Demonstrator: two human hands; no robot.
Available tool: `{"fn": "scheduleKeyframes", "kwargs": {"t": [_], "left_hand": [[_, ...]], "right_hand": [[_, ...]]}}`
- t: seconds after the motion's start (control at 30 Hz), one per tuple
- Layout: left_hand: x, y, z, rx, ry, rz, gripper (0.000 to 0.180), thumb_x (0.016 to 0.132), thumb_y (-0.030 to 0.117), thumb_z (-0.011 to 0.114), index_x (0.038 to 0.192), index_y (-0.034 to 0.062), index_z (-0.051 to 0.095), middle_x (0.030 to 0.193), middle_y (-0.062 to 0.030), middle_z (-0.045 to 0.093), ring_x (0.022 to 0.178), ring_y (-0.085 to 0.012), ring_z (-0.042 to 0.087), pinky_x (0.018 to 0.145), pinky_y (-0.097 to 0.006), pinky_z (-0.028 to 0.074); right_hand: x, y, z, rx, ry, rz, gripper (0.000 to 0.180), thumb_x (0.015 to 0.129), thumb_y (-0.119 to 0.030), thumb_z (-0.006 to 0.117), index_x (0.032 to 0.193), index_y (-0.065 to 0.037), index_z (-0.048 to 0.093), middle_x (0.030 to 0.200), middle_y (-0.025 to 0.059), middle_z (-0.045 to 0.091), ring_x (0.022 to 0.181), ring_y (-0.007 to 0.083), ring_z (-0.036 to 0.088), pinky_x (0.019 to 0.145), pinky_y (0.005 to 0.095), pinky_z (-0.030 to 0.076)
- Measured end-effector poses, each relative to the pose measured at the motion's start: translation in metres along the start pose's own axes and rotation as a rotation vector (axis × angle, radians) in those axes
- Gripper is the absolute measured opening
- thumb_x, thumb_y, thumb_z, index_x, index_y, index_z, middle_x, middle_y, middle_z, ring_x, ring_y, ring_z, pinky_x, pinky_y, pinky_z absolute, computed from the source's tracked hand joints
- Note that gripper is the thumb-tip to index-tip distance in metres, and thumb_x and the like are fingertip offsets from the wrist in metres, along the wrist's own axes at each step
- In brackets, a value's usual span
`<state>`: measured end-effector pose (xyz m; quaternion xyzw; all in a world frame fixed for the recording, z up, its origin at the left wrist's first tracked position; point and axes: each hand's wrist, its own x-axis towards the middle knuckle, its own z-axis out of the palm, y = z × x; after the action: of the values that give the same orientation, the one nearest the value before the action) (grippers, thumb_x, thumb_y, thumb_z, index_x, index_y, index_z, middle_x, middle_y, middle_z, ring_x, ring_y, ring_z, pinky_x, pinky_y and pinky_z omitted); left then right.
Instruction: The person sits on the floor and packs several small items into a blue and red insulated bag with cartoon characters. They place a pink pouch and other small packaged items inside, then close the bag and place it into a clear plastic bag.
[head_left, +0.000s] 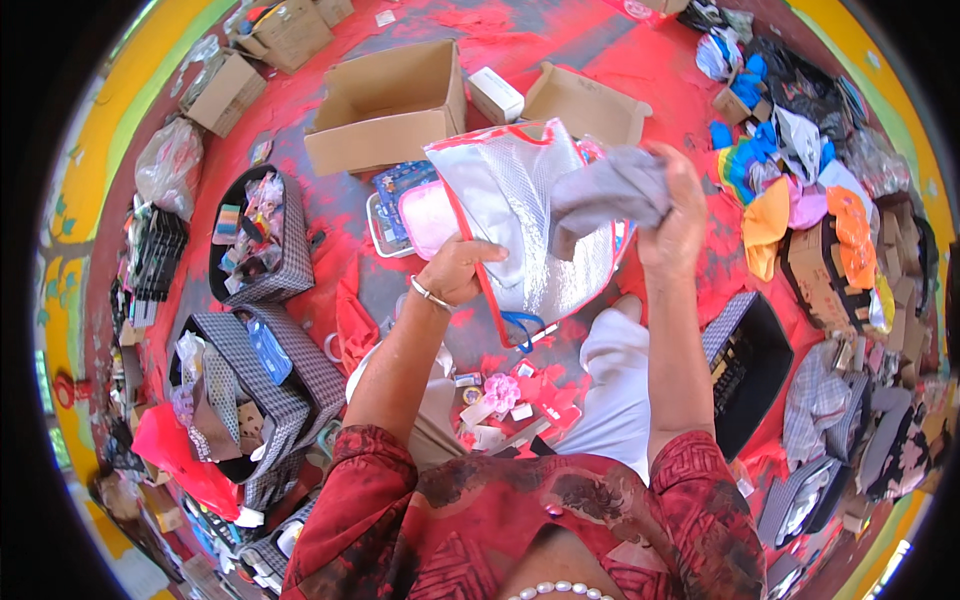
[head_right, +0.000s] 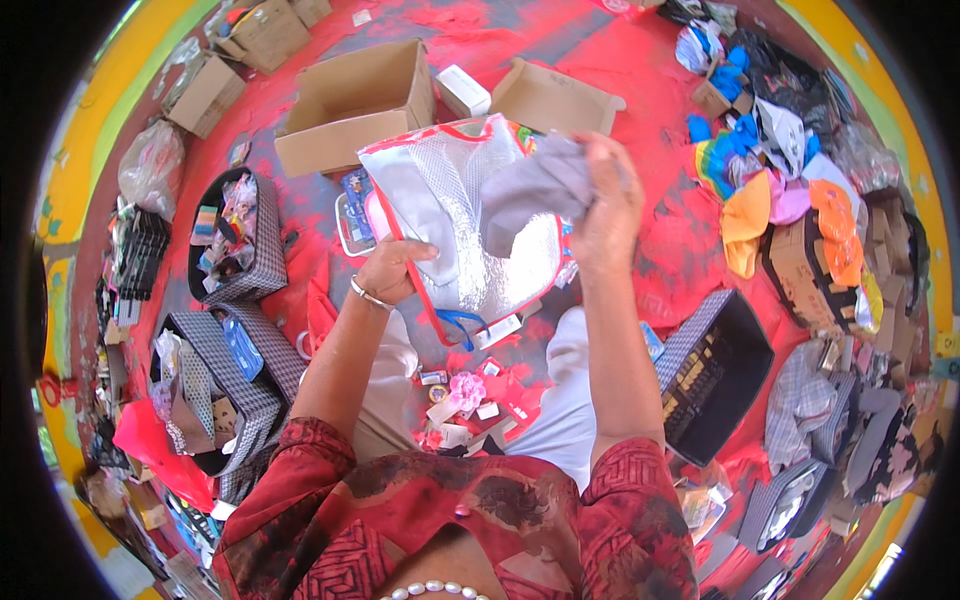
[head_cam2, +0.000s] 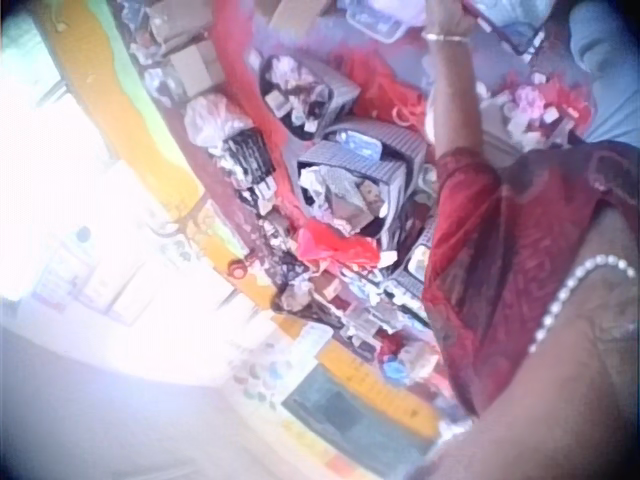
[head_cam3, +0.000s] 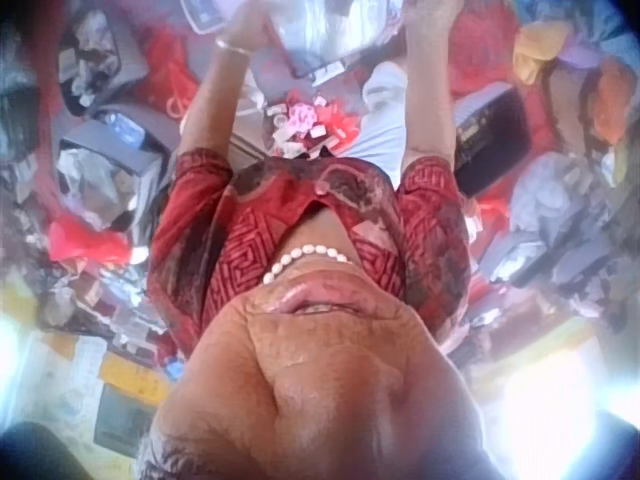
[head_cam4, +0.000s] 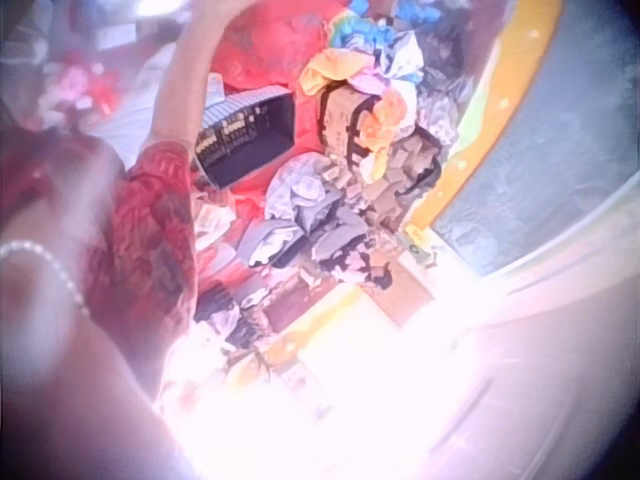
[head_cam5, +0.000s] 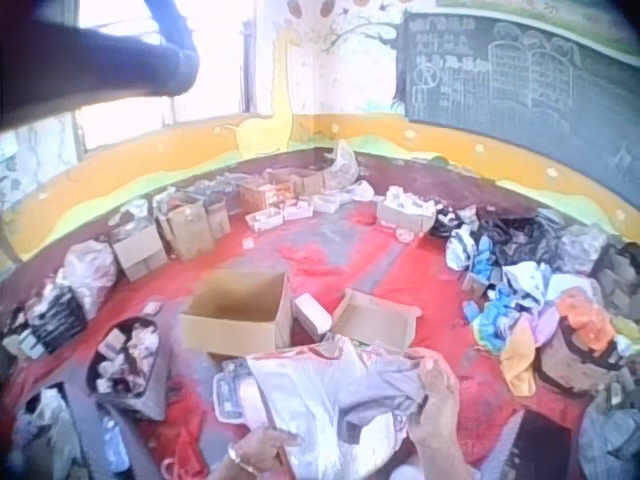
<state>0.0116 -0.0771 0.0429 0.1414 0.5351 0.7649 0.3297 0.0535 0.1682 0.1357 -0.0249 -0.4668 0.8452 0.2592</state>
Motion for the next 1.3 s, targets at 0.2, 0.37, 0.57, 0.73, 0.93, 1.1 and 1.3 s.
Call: {"fn": "scheduleKeyframes", "kwargs": {"t": [0.2,0.37,0.57,0.73,0.93,1.1,1.3], "left_hand": [[-0.002,-0.014,0.013,0.078,-0.035,0.109,0.025,0.076,0.011,0.061,0.101,0.0073,0.061,0.100,-0.0122,0.062,0.092,-0.0253,0.060,0.079,-0.036,0.048],[0.007,0.014,0.018,-0.911,-0.245,-0.011,0.052,0.089,0.042,0.044,0.124,0.0043,0.042,0.117,-0.0115,0.054,0.104,-0.0287,0.054,0.090,-0.044,0.043],[0.005,0.032,0.001,-0.782,0.255,0.047,0.043,0.092,0.035,0.042,0.122,0.0035,0.045,0.117,-0.0123,0.055,0.105,-0.0299,0.053,0.093,-0.046,0.040],[-0.001,0.036,-0.019,-0.780,0.108,0.026,0.037,0.092,0.028,0.045,0.121,0.0041,0.046,0.114,-0.0105,0.057,0.103,-0.0260,0.055,0.091,-0.042,0.043],[-0.008,0.009,-0.012,0.611,-0.055,-0.046,0.033,0.087,0.012,0.047,0.119,0.0028,0.050,0.111,-0.0132,0.058,0.101,-0.0278,0.056,0.089,-0.033,0.043],[-0.015,0.001,0.002,0.550,-0.024,-0.121,0.032,0.081,0.006,0.046,0.111,0.0006,0.053,0.102,-0.0060,0.058,0.095,-0.0188,0.055,0.080,-0.029,0.044],[-0.005,0.027,-0.028,-0.397,0.463,-0.194,0.026,0.090,0.012,0.043,0.112,-0.0013,0.048,0.105,-0.0128,0.058,0.098,-0.0272,0.057,0.087,-0.041,0.045]], "right_hand": [[-0.024,0.061,0.020,-0.751,-0.276,-0.025,0.020,0.082,-0.019,0.056,0.094,-0.006,0.063,0.100,0.0085,0.059,0.096,0.0232,0.054,0.087,0.0328,0.039],[-0.075,0.065,0.044,-0.842,-0.594,-0.345,0.010,0.081,-0.016,0.057,0.084,-0.009,0.062,0.090,0.0076,0.058,0.087,0.0239,0.054,0.079,0.0325,0.041],[-0.059,0.056,0.009,-0.825,-0.764,0.081,0.017,0.081,-0.020,0.055,0.084,-0.005,0.062,0.082,0.0118,0.060,0.080,0.0257,0.058,0.072,0.0342,0.044],[-0.007,0.026,-0.043,-1.428,0.001,-0.005,0.023,0.085,-0.024,0.050,0.088,-0.005,0.063,0.077,0.0111,0.064,0.068,0.0214,0.062,0.065,0.0323,0.048],[-0.005,0.020,-0.006,-0.730,0.104,-0.327,0.018,0.086,-0.018,0.054,0.093,-0.002,0.061,0.078,0.0086,0.062,0.064,0.0158,0.058,0.062,0.0269,0.047],[-0.055,0.068,0.043,-0.783,-0.444,-0.108,0.012,0.081,-0.014,0.054,0.085,-0.005,0.061,0.088,0.0104,0.061,0.086,0.0243,0.057,0.079,0.0340,0.042],[-0.040,0.042,0.008,-0.771,-0.367,0.294,0.032,0.075,-0.034,0.064,0.088,-0.004,0.062,0.078,0.0124,0.063,0.075,0.0195,0.060,0.064,0.0306,0.046]]}}
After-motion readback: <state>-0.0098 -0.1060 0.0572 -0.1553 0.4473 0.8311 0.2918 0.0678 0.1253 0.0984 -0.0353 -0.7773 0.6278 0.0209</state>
